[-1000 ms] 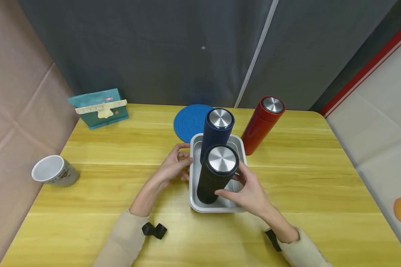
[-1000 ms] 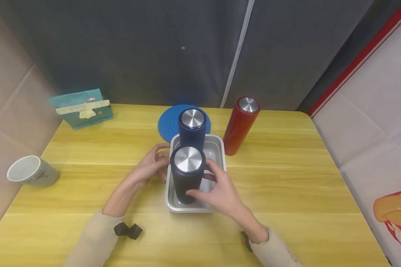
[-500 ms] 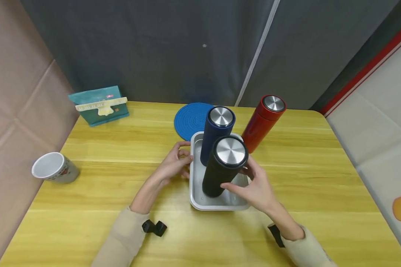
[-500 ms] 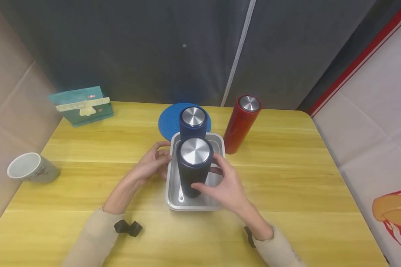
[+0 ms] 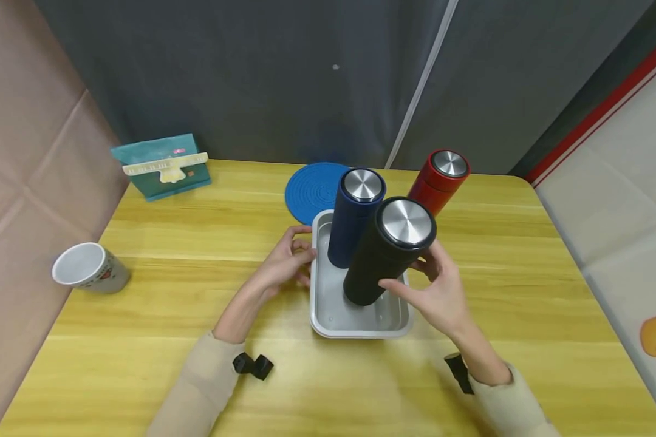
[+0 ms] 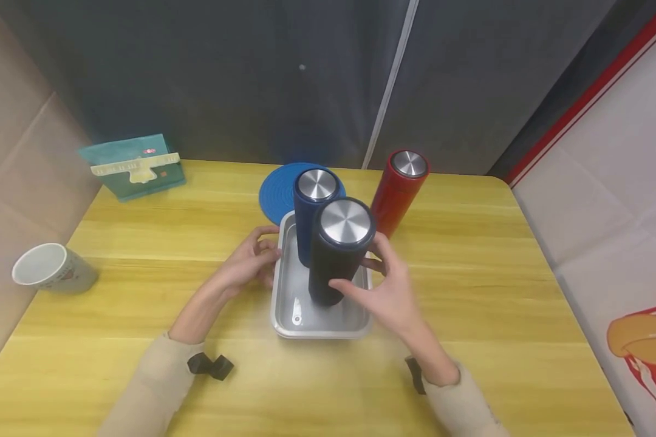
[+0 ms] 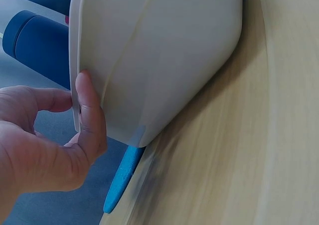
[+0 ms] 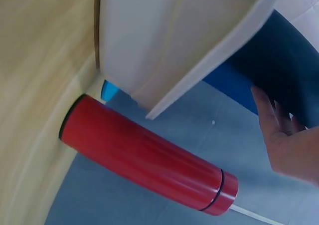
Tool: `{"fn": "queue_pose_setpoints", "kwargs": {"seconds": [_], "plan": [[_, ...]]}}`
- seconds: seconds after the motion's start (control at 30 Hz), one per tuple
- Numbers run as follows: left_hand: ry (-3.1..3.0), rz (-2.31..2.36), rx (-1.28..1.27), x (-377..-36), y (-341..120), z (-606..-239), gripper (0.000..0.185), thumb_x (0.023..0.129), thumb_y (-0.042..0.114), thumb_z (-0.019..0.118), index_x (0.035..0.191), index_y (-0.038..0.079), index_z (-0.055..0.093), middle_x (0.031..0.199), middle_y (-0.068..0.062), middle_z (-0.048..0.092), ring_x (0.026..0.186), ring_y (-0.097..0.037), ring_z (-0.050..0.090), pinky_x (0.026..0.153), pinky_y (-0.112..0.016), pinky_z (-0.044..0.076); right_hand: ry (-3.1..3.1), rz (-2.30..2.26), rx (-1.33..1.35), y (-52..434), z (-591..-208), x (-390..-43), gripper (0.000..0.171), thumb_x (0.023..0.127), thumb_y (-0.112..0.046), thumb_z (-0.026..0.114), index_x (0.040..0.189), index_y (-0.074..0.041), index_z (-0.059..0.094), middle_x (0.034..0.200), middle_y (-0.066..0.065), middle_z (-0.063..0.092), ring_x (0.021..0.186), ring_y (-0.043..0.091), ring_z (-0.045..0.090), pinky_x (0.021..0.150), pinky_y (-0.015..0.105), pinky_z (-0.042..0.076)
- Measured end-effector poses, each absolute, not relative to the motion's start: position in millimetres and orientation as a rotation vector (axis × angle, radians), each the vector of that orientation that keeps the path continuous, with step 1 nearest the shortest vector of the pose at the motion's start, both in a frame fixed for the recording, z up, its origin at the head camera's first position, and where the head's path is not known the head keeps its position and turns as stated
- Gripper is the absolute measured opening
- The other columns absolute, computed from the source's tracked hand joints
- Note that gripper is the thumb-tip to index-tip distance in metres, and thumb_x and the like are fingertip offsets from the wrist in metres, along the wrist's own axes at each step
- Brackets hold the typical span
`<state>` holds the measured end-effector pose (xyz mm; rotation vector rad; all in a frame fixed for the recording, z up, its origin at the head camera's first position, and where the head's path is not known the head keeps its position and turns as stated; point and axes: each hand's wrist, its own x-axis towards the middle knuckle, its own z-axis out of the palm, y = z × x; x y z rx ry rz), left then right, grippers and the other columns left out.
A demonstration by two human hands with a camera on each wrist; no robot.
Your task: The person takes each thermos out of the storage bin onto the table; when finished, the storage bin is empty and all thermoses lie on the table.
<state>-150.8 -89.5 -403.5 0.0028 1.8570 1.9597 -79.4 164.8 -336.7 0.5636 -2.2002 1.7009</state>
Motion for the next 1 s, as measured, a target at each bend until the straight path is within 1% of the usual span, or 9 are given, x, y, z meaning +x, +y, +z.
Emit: {"fn": "queue_pose_setpoints", "kwargs": {"seconds": [0.17, 0.43, 0.67, 0.83, 1.0], "plan": [[1.86, 1.959, 0.007, -151.4, -89.4, -403.0, 0.052, 0.096, 0.003, 0.054, 0.141, 0.011, 0.03, 0.109, -0.02, 0.051, 0.069, -0.023, 0.059, 0.05, -0.031, 0.057, -2.201, 1.672, 0.558, 169.8, -329.3, -83.0, 0.075, 0.059, 0.02, 0.079, 0.128, 0.004, 0.054, 0.118, 0.006, 0.061, 0.096, 0.02, 0.059, 0.081, 0.021, 0.054], [1.874, 1.945, 0.005, -151.0, -88.9, -403.2, 0.052, 0.095, 0.004, 0.055, 0.141, 0.011, 0.03, 0.108, -0.019, 0.052, 0.07, -0.024, 0.059, 0.052, -0.033, 0.058, -2.185, 1.653, 0.536, 176.6, -318.8, -88.6, 0.072, 0.06, 0.021, 0.079, 0.126, 0.004, 0.055, 0.116, 0.009, 0.061, 0.093, 0.021, 0.06, 0.08, 0.021, 0.055], [1.867, 1.956, 0.011, -151.6, -89.3, -402.6, 0.052, 0.096, 0.003, 0.053, 0.142, 0.011, 0.029, 0.115, -0.026, 0.05, 0.072, -0.024, 0.059, 0.051, -0.03, 0.057, -2.101, 1.708, 0.575, 183.1, -311.3, -96.1, 0.066, 0.063, 0.015, 0.082, 0.123, 0.005, 0.057, 0.111, 0.011, 0.061, 0.089, 0.02, 0.06, 0.079, 0.022, 0.056], [1.873, 1.961, 0.011, -150.5, -89.4, -402.2, 0.053, 0.095, 0.001, 0.053, 0.142, 0.01, 0.03, 0.114, -0.027, 0.05, 0.07, -0.023, 0.059, 0.049, -0.03, 0.056, -2.052, 1.715, 0.566, 190.0, -304.6, -100.1, 0.064, 0.065, 0.012, 0.082, 0.123, 0.005, 0.057, 0.109, 0.012, 0.062, 0.09, 0.02, 0.06, 0.079, 0.022, 0.056], [1.866, 1.958, 0.029, -149.9, -89.3, -402.8, 0.053, 0.095, 0.001, 0.053, 0.142, 0.009, 0.029, 0.112, -0.025, 0.051, 0.07, -0.023, 0.059, 0.05, -0.03, 0.056, -1.982, 1.742, 0.541, 201.4, -301.7, -102.3, 0.064, 0.065, 0.016, 0.079, 0.124, 0.006, 0.058, 0.107, 0.013, 0.062, 0.088, 0.021, 0.06, 0.077, 0.02, 0.056]]}}
